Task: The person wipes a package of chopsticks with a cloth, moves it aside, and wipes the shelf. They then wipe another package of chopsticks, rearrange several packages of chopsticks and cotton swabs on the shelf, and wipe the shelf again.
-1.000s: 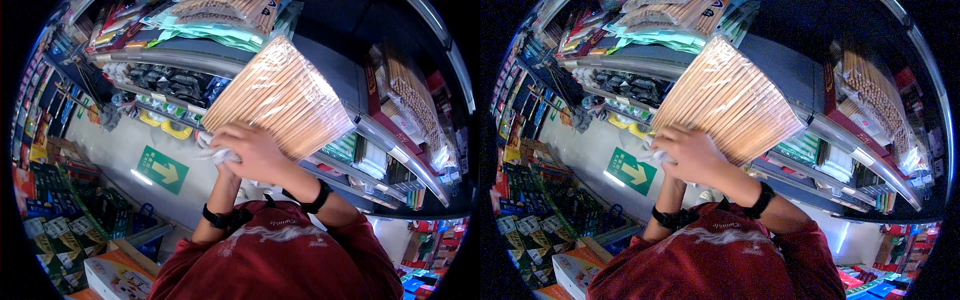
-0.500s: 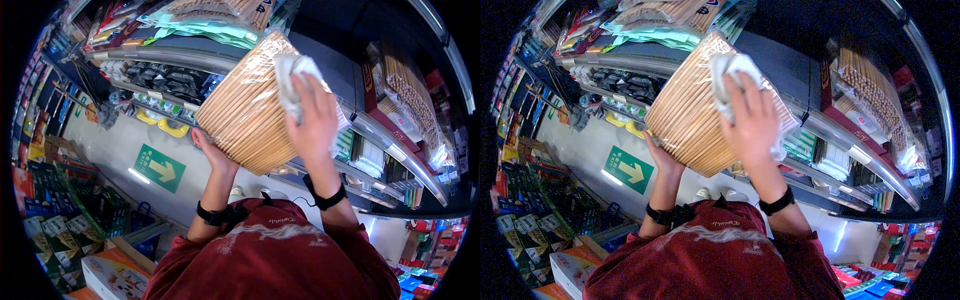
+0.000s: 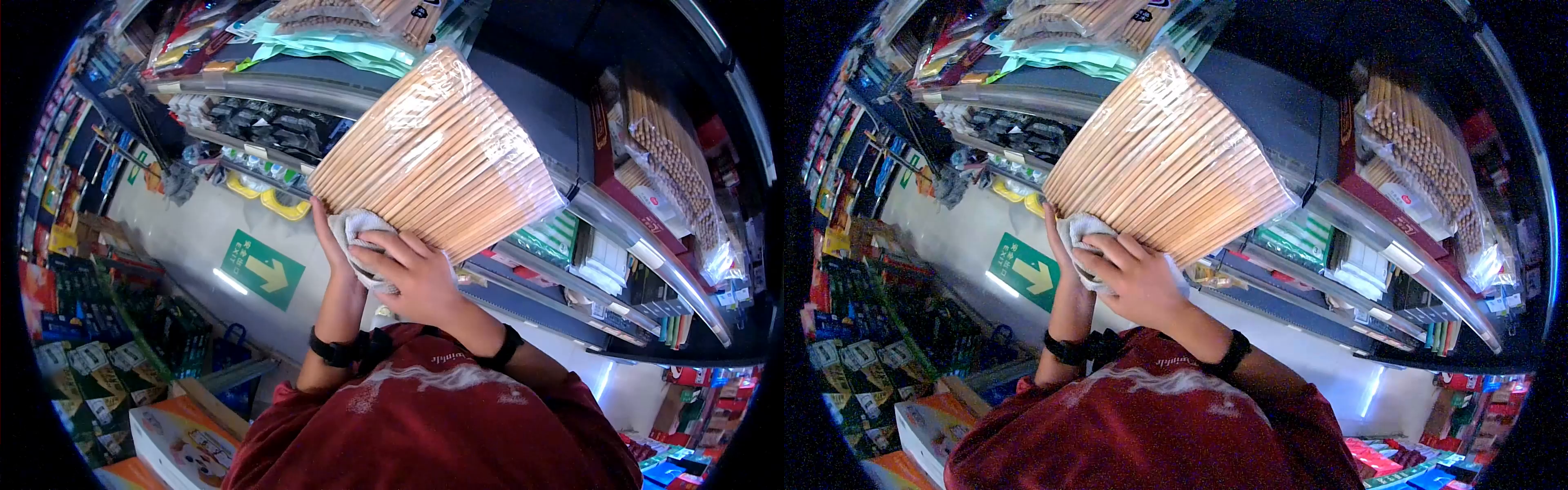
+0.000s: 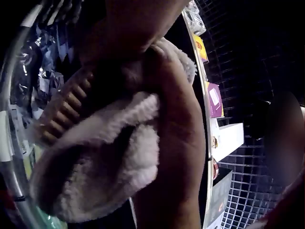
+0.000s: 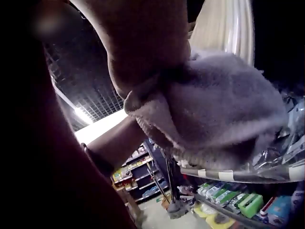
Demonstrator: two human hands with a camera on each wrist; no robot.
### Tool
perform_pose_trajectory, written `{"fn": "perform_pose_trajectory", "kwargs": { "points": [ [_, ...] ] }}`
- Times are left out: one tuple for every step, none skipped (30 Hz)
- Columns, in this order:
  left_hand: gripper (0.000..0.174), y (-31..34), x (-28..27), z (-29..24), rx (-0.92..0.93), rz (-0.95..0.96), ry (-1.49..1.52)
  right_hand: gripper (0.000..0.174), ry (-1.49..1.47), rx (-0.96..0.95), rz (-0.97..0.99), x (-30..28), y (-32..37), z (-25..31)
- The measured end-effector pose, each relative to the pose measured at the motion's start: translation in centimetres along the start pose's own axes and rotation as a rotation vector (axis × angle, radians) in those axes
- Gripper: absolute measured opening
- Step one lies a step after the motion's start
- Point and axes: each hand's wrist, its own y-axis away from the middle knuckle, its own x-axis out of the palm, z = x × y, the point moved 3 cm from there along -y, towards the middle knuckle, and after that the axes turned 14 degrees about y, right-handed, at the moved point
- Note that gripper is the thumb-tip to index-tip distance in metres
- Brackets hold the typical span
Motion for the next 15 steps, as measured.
{"fn": "perform_pose_trajectory", "kwargs": {
  "points": [
    [0.064, -0.1, 0.0, 0.1, 0.003, -0.001, 0.000, 0.049, -0.130, 0.026, 0.017, -0.1, -0.1, -0.2],
    [0.066, -0.2, 0.1, 0.0, 0.025, 0.011, 0.001, 0.044, -0.232, 0.067, 0.047, -0.7, -0.2, -0.6],
    [0.068, -0.3, 0.1, -0.1, 0.046, 0.021, 0.001, 0.044, -0.236, 0.070, 0.048, -1.7, -0.4, -1.1],
    [0.070, -0.5, 0.0, 0.0, 0.063, -0.004, 0.009, 0.041, -0.227, 0.062, 0.007, -3.1, -0.6, -1.9],
    [0.070, -0.3, 0.1, 0.0, 0.065, -0.006, 0.007, 0.038, -0.218, 0.054, -0.034, -4.4, -0.9, -2.8],
    [0.070, 0.1, 0.6, 0.1, -0.003, 0.019, 0.035, 0.037, -0.135, 0.059, -0.160, -6.0, -1.2, -3.8],
    [0.071, 0.3, 0.8, 0.3, -0.073, 0.043, 0.063, 0.037, -0.050, 0.066, -0.284, -7.7, -1.4, -4.7],
    [0.071, 0.2, 0.6, 0.4, -0.058, 0.047, 0.025, 0.038, 0.078, 0.118, -0.325, -10.1, -1.6, -5.4],
    [0.071, 0.2, 0.6, 0.4, -0.059, 0.046, 0.024, 0.040, 0.207, 0.170, -0.367, -12.0, -1.7, -6.2],
    [0.071, 0.2, 0.7, 0.4, -0.061, 0.052, 0.023, 0.041, 0.258, 0.214, -0.470, -12.8, -1.6, -7.0],
    [0.071, 0.2, 0.7, 0.4, -0.063, 0.059, 0.023, 0.042, 0.309, 0.257, -0.573, -13.4, -1.4, -7.6],
    [0.071, 0.2, 0.7, 0.3, -0.062, 0.060, 0.024, 0.045, 0.344, 0.286, -0.579, -13.5, -1.1, -7.9],
    [0.071, 0.1, 0.7, 0.3, -0.059, 0.064, 0.021, 0.045, 0.344, 0.285, -0.579, -12.9, -0.8, -8.1],
    [0.071, 0.0, 0.6, 0.3, -0.056, 0.068, 0.018, 0.046, 0.372, 0.301, -0.495, -11.7, -0.4, -8.4],
    [0.071, 0.0, 0.6, 0.3, -0.054, 0.066, 0.018, 0.047, 0.398, 0.316, -0.411, -10.4, 0.0, -8.7]
  ]
}}
